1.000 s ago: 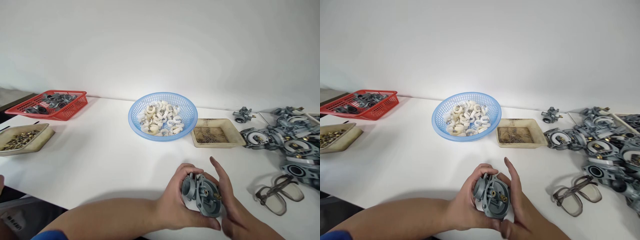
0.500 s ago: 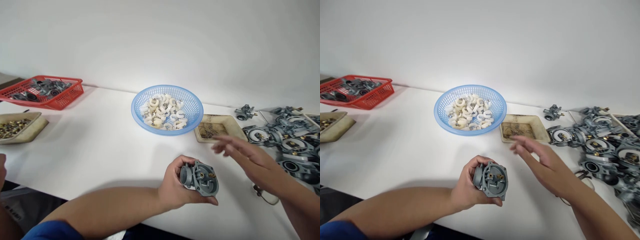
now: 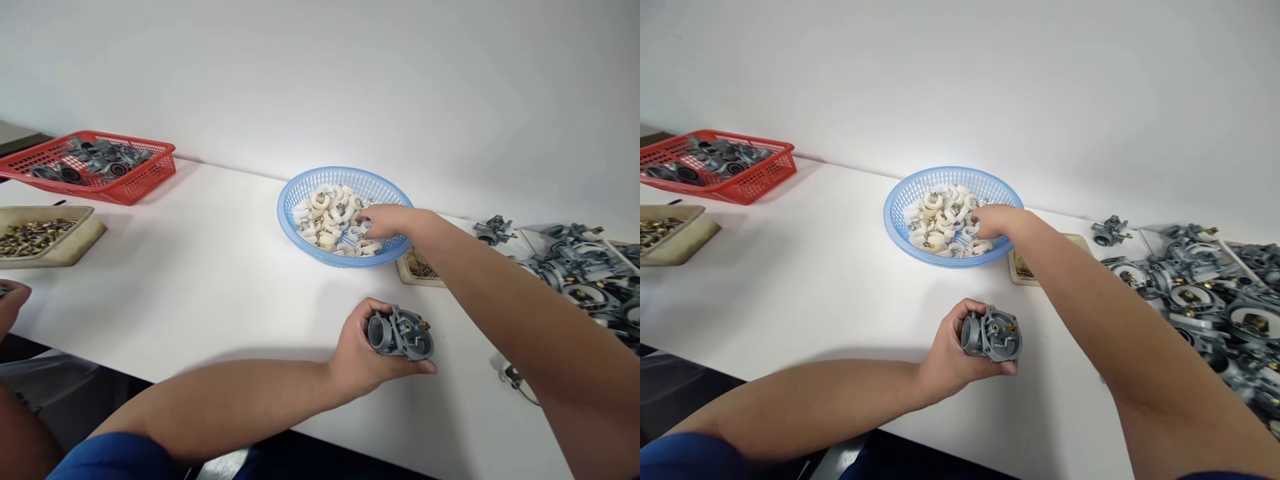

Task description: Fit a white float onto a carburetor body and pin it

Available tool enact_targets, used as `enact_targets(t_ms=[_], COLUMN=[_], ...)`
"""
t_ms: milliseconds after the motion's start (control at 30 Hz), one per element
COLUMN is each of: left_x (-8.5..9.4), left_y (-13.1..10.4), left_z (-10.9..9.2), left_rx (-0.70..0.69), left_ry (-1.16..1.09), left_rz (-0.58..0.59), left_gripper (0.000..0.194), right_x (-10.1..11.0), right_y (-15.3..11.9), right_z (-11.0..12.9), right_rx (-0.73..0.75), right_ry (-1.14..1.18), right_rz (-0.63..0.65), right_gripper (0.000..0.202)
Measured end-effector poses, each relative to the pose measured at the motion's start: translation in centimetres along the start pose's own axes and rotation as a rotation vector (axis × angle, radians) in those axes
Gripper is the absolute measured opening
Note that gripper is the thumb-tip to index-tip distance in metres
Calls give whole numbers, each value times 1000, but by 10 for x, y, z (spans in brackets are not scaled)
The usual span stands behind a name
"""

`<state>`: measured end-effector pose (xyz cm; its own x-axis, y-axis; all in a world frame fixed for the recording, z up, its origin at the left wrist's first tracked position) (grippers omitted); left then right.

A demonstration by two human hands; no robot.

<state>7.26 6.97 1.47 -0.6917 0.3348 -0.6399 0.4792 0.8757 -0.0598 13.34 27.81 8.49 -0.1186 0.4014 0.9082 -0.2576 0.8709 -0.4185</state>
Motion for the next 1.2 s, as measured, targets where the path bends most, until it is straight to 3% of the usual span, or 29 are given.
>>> enact_targets(t_ms=[133, 267, 400, 567, 633, 700, 800, 900, 1033, 1200], left_x=[0, -6, -8, -8, -8, -8, -8, -6, -1, 3], left_y=[-2, -4, -5, -5, -5, -4, -3, -2, -1, 1], left_z=[-1, 4, 5, 5, 4, 4, 2, -1, -1, -1], left_rx=[-45, -46, -62, -118, -136, -136, -142, -152, -107, -109], left_ry=[10, 20, 11, 31, 49, 38, 42, 133, 248, 313], left_rz=[22, 97, 143, 156, 153, 156, 144, 101, 41, 6], left_gripper=[78, 80, 84, 86, 84, 81, 77, 77, 76, 74], right_x=[-8, -6, 7, 26, 34, 35, 18, 2, -23, -62], right_y=[0, -3, -8, -31, -55, -89, -137, -182, -212, -215], right_z=[-1, -3, -2, -4, -12, -21, -25, -22, -31, -47], right_rx=[-21, 11, 90, 219, 281, 391, 531, 610, 475, 284], right_ry=[-27, -11, 77, 305, 520, 879, 1311, 1509, 1678, 1716], right_rz=[56, 7, -132, -350, -520, -652, -594, -539, -616, -724], right_gripper=[37, 39, 54, 53, 53, 49, 42, 40, 32, 47])
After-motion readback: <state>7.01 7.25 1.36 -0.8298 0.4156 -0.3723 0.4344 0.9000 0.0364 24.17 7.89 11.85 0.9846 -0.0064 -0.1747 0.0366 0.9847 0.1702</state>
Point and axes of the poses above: each hand's wrist, its own y-axis towards the middle knuckle, its own x-axis out of the back of the hand, z = x × y, the point moved 9 cm from there along y, towards the middle knuckle, and after that the axes turned 1 degree about z, right-handed, at the moved point
